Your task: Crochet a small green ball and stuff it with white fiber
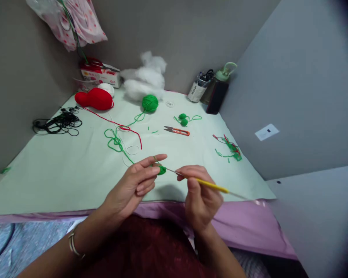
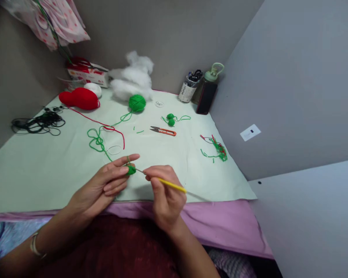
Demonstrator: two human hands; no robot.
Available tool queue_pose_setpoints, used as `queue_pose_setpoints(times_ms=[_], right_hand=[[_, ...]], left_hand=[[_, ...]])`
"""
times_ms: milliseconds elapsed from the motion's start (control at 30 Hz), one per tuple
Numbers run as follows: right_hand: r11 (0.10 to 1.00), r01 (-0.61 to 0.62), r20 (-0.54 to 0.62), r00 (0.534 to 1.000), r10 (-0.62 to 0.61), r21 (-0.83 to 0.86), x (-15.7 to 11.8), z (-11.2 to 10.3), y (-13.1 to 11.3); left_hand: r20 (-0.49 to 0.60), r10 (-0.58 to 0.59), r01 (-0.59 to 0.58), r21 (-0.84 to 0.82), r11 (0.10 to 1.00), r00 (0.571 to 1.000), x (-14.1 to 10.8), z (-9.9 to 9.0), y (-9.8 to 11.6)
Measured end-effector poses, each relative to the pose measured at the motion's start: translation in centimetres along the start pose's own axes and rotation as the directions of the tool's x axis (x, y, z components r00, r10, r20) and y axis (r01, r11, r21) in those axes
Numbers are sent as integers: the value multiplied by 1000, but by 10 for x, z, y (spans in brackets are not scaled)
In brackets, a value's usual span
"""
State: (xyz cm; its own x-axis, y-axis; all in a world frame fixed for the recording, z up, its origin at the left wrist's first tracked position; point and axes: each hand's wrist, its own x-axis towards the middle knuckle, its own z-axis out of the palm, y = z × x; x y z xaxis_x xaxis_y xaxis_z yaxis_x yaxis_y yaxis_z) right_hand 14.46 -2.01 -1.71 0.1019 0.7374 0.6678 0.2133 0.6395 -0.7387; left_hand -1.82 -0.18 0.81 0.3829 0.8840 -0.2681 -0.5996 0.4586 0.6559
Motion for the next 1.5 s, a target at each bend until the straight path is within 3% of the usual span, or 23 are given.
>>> queue_pose_setpoints(times_ms=[100,300,400,567,700,733,800,867,933,1000,1067,1167,1233,1367,1500], right_hand=[[940,-221,3,974,228,259,7,3,-2],[916,-289,50,957,287,276,6,6,-2],[890,-305,64,951,301,338,6,4,-2],[740,-414,107,898,426,530,17,-3,-1],[665,-498,192,856,481,556,20,-5,-1],[686,-502,204,858,471,527,18,-4,-1],[830,-425,160,905,394,360,12,-1,0],[982,-185,81,980,182,29,4,1,0],[953,108,99,992,-83,-282,-1,1,1],[896,238,129,971,-204,-375,-2,1,2],[943,156,72,987,-141,-293,1,0,1],[995,-38,-3,999,38,-97,8,2,0],[991,-17,27,999,21,-134,8,4,-1],[952,124,84,991,-105,-279,5,4,-1],[989,-134,-38,990,136,54,8,1,-2]], left_hand=[[0,60,-59,87,994,998,-1,1,-1],[-13,164,-157,219,963,986,-4,5,-7],[21,108,-110,184,977,994,-4,3,-4],[137,-86,78,56,995,987,0,-2,2],[91,6,-13,73,997,996,1,0,-4],[55,59,-65,107,992,997,1,1,-7],[-18,189,-182,192,964,982,0,3,-13],[-60,260,-239,233,943,964,-1,4,-18],[-51,190,-177,188,966,981,0,4,-19],[-16,62,-61,88,994,998,2,2,-16],[-15,20,-20,12,1000,1000,5,2,-12],[-79,132,-129,34,991,988,6,4,-10],[-90,178,-172,69,983,980,5,6,-11],[-8,0,-1,-20,1000,1000,4,3,-10],[-43,60,-62,-49,997,997,5,0,-5]])
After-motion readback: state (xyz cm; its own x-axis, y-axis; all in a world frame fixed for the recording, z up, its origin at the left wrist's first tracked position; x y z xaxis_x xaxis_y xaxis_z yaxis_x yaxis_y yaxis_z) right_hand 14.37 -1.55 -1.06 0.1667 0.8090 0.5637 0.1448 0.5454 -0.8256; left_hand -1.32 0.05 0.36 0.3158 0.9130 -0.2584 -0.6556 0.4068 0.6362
